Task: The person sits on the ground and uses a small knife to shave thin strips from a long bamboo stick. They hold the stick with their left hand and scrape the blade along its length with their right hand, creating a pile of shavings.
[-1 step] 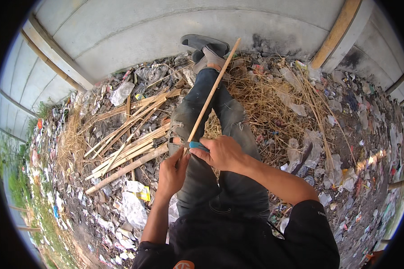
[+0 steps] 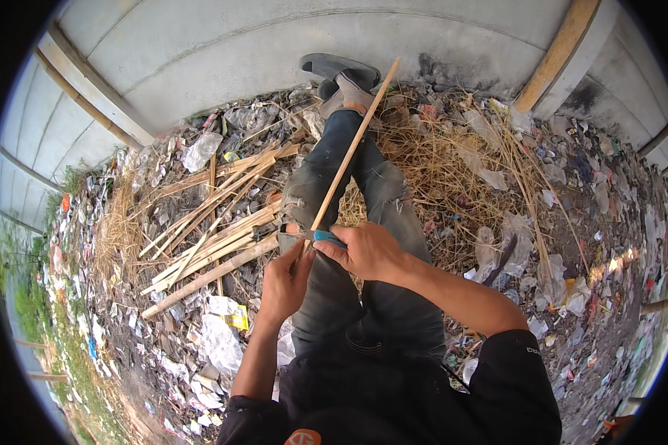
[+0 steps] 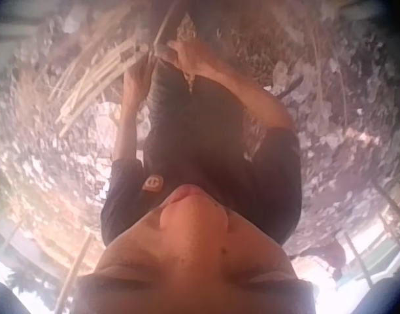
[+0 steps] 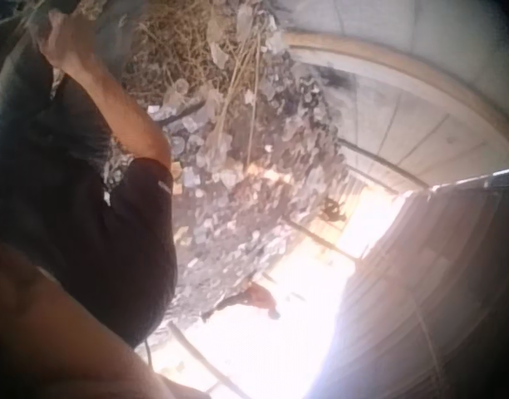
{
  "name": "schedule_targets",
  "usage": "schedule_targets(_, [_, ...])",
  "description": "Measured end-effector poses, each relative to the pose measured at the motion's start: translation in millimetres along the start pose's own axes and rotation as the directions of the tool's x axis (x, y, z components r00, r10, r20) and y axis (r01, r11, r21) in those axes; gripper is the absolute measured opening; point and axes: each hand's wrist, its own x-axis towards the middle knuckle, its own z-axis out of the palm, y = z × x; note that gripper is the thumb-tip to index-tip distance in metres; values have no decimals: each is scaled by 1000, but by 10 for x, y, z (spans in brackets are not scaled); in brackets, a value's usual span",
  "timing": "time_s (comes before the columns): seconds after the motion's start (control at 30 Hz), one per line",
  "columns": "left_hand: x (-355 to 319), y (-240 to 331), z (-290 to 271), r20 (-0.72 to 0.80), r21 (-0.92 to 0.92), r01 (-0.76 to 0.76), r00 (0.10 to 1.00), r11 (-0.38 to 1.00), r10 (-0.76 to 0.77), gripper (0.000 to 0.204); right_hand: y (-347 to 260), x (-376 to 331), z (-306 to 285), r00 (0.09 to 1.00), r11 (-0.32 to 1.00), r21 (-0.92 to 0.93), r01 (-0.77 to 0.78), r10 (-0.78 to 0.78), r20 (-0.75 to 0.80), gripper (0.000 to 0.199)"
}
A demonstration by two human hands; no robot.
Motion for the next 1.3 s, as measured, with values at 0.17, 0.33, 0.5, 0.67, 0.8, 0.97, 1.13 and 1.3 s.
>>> schedule_targets(0.17, [144,-128,-107,-59,77,-174,982,982,179,42,24,218,-74,995,993,-101,64,-71,-63,54])
schedule_targets(0.33, [-304,-92,-510,212,184,-48,977,982,8,37,2272,265,-1721,763,881,272,-387,472,-442,51])
schedule_targets(0.5, [-539,-548,-508,171,50,134,975,990,-140,37,2748,-56,-2295,530,734,561,-384,672,-517,44])
schedule_targets(0.67, [-277,-578,-315,214,-58,102,973,993,-87,38,2071,67,-1992,505,682,667,-301,707,-495,49])
schedule_targets(0.8, [-191,-467,-366,249,-75,113,964,991,-91,37,1349,187,-1475,724,739,621,-261,575,-381,50])
schedule_targets(0.97, [-203,-502,-344,255,-71,123,962,990,-101,38,931,191,-830,823,832,488,-265,459,-335,45])
schedule_targets(1.13, [-322,-706,-251,194,-47,91,978,995,-80,43,872,262,-576,870,976,118,-183,216,-444,44])
schedule_targets(1.3, [-363,-632,-262,169,1,79,983,997,-78,49,963,332,-781,833,916,-52,-397,336,-440,50])
